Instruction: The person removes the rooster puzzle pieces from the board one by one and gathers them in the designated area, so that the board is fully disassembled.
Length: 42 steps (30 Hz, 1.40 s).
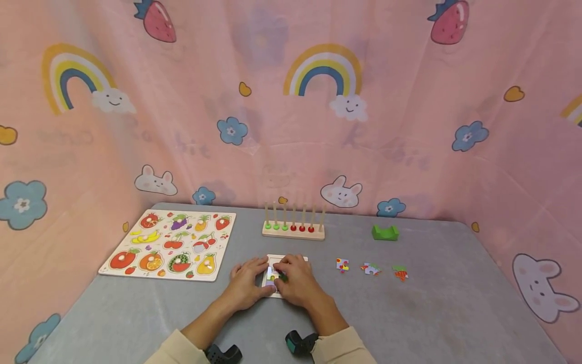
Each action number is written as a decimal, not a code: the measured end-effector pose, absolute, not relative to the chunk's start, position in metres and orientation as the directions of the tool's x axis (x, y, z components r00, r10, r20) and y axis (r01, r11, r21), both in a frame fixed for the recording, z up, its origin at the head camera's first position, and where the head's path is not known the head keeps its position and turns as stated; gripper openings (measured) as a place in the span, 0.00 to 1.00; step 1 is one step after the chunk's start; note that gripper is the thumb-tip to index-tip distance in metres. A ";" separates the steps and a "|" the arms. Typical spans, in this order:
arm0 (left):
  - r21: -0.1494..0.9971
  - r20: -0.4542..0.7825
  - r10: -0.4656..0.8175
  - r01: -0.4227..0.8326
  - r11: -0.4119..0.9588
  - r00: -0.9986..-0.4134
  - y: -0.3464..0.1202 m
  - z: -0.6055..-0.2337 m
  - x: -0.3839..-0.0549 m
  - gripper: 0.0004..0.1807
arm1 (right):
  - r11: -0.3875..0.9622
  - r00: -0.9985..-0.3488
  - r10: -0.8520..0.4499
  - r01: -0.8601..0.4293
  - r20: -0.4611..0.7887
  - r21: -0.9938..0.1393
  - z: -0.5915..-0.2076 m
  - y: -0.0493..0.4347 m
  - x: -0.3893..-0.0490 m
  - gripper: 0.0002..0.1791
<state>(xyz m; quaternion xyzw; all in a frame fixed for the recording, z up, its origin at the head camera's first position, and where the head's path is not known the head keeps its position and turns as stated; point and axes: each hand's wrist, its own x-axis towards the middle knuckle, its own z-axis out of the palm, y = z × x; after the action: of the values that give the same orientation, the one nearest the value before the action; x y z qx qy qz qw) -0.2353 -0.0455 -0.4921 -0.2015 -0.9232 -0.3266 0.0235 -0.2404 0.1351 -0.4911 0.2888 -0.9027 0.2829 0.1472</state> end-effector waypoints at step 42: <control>0.600 0.160 0.354 0.375 0.706 -0.922 -0.045 -0.490 -0.235 0.33 | 0.582 -0.753 -0.348 -0.641 0.559 -0.501 -0.439 0.163 -0.220 0.18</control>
<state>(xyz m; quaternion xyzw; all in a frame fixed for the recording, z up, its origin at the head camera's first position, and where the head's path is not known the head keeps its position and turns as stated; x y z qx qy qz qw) -0.2349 -0.0445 -0.4904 -0.1973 -0.9235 -0.3286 0.0163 -0.2205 0.1626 -0.4395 0.2857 -0.8653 0.3572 0.2049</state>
